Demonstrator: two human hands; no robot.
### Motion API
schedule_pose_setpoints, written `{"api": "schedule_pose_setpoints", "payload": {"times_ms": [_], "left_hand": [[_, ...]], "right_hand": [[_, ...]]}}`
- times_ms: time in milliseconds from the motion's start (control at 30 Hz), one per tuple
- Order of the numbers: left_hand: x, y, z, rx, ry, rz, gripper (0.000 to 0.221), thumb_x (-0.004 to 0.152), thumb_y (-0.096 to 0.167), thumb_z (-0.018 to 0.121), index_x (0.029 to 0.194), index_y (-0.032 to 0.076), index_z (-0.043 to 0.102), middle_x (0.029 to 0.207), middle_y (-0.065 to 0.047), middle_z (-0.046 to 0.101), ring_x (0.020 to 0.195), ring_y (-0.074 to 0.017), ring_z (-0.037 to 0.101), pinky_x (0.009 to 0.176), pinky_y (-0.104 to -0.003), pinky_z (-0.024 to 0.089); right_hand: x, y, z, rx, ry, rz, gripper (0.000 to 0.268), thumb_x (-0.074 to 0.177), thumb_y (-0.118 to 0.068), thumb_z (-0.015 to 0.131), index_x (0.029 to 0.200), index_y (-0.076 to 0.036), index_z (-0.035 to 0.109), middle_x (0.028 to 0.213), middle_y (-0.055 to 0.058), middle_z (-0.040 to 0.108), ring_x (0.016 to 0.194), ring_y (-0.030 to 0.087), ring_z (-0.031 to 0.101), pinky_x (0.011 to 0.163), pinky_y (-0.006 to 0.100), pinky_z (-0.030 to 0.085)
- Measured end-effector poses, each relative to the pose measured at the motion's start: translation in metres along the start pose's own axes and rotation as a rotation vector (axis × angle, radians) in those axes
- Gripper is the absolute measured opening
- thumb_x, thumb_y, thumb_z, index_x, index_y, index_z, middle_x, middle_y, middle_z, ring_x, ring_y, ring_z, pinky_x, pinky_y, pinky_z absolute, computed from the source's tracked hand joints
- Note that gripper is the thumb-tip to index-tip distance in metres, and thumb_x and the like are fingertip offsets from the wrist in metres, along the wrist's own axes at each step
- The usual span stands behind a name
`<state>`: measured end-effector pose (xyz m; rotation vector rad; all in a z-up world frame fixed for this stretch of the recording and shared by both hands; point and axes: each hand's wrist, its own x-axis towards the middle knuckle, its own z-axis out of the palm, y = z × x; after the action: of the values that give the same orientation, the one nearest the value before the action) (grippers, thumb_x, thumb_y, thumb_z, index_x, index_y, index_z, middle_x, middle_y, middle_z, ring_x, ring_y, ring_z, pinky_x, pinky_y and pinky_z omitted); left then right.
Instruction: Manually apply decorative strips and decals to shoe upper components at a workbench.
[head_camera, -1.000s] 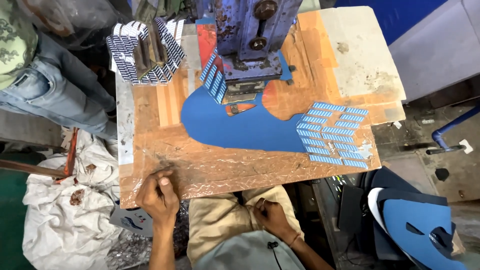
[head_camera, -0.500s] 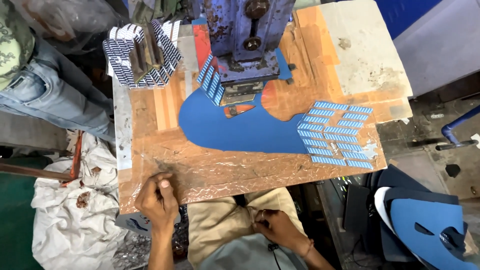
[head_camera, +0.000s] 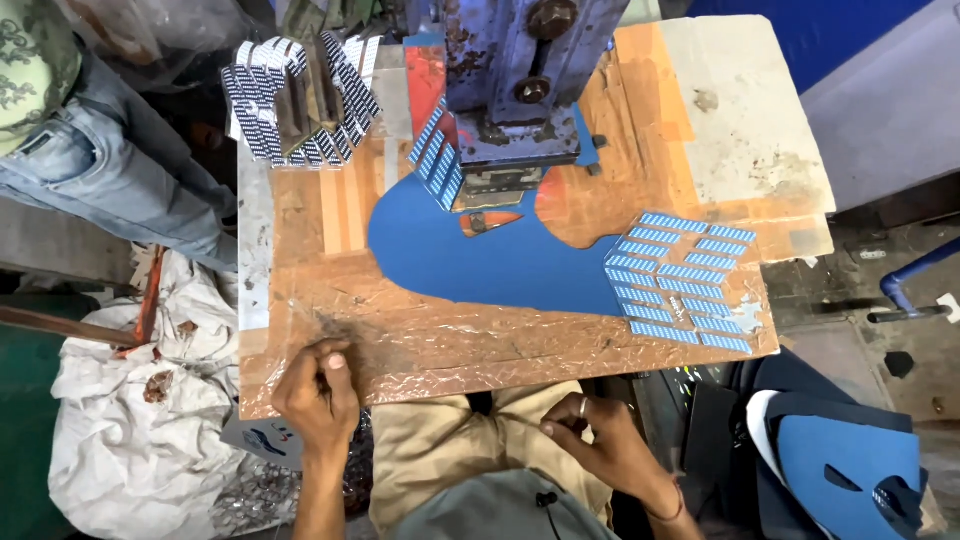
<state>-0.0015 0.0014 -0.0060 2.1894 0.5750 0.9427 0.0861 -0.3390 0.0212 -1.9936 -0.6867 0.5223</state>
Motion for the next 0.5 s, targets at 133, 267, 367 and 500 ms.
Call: {"api": "schedule_pose_setpoints", "payload": {"times_ms": [133, 267, 367, 500], "left_hand": [[-0.002, -0.009, 0.003, 0.017, 0.009, 0.022, 0.036, 0.106, 0.024, 0.057, 0.084, -0.003, 0.067, 0.086, -0.011, 0.074, 0.053, -0.0163, 0.052, 0.051, -0.032, 0.037], [0.002, -0.001, 0.001, -0.004, 0.022, 0.069, 0.04, 0.109, 0.026, 0.055, 0.084, -0.003, 0.065, 0.089, -0.011, 0.074, 0.06, -0.018, 0.058, 0.055, -0.032, 0.041], [0.001, -0.002, 0.002, -0.024, 0.035, 0.086, 0.039, 0.111, 0.027, 0.055, 0.087, -0.003, 0.065, 0.09, -0.011, 0.073, 0.065, -0.0185, 0.062, 0.058, -0.031, 0.043], [0.0, -0.001, 0.001, -0.016, 0.025, 0.055, 0.039, 0.109, 0.027, 0.055, 0.086, -0.003, 0.066, 0.088, -0.011, 0.074, 0.061, -0.0184, 0.059, 0.056, -0.032, 0.041]], "right_hand": [[-0.001, 0.0, 0.011, 0.054, -0.027, -0.022, 0.008, 0.087, -0.008, 0.078, 0.088, -0.001, 0.074, 0.075, 0.006, 0.076, 0.061, 0.013, 0.071, 0.048, 0.028, 0.051], [-0.007, 0.002, 0.021, 0.13, -0.038, -0.038, 0.008, 0.088, -0.008, 0.077, 0.089, -0.001, 0.074, 0.078, 0.007, 0.078, 0.06, 0.013, 0.071, 0.05, 0.028, 0.052], [-0.011, 0.005, 0.028, 0.085, -0.061, 0.011, 0.01, 0.087, -0.01, 0.079, 0.089, -0.001, 0.074, 0.077, 0.007, 0.077, 0.058, 0.013, 0.07, 0.05, 0.028, 0.052], [-0.011, -0.005, 0.026, 0.086, -0.084, 0.014, 0.009, 0.088, -0.01, 0.078, 0.091, -0.002, 0.074, 0.079, 0.006, 0.078, 0.063, 0.012, 0.073, 0.051, 0.027, 0.054]]}}
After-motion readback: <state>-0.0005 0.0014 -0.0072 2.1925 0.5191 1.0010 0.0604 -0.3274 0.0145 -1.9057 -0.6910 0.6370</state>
